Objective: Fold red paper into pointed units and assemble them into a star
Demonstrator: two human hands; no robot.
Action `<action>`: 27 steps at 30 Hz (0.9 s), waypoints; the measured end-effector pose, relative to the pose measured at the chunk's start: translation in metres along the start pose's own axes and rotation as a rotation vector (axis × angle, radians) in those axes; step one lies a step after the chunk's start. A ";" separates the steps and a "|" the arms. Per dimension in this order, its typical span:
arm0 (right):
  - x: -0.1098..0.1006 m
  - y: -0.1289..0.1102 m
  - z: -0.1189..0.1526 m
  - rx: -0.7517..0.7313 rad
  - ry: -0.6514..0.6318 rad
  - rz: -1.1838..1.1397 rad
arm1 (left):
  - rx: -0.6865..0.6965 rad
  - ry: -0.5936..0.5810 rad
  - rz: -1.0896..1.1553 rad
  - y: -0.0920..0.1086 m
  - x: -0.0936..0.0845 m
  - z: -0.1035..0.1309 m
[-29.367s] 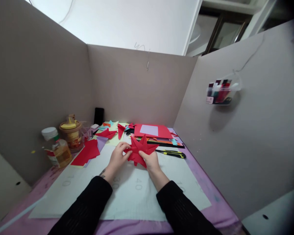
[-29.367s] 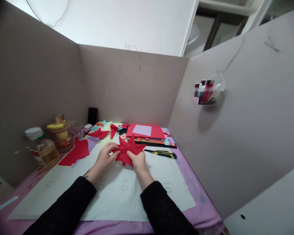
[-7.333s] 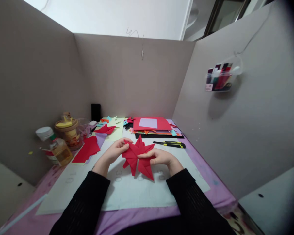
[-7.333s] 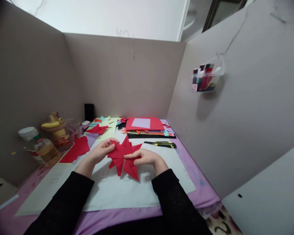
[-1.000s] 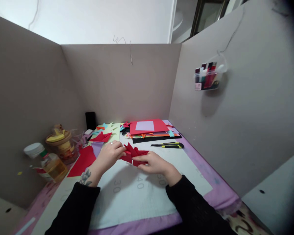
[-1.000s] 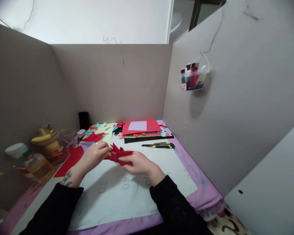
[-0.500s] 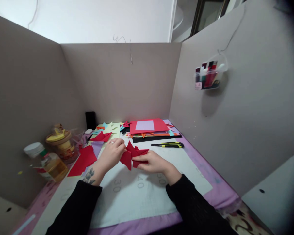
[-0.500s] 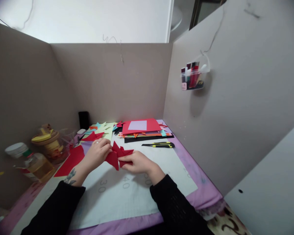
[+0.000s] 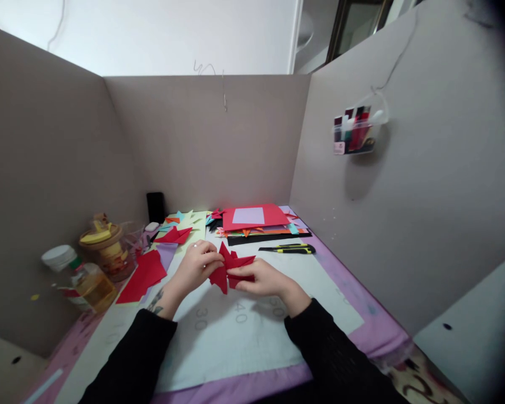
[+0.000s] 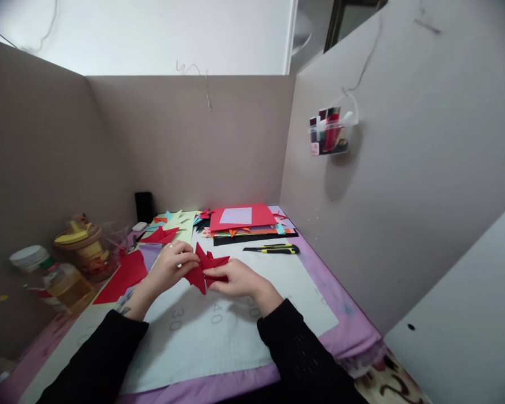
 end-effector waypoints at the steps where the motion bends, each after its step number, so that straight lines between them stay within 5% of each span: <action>1: 0.000 0.000 0.000 0.008 0.000 0.010 | -0.022 -0.004 -0.024 0.002 0.001 -0.001; 12: 0.001 -0.006 -0.002 0.040 -0.045 0.013 | -0.216 0.078 -0.343 0.021 0.022 0.001; 21: -0.006 -0.017 -0.004 -0.009 -0.021 0.002 | -0.160 0.091 0.128 0.008 0.005 0.001; 27: -0.002 -0.011 -0.003 0.000 -0.023 0.041 | -0.178 0.074 0.090 0.011 0.007 -0.001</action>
Point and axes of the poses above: each hand's wrist, its own z-axis away from the middle knuckle, its own x-axis out of the palm, y = z × x, the point moved 2 cm from there along -z, towards the middle knuckle, and after that the axes turned 5 degrees about y, right-handed, at the moved point
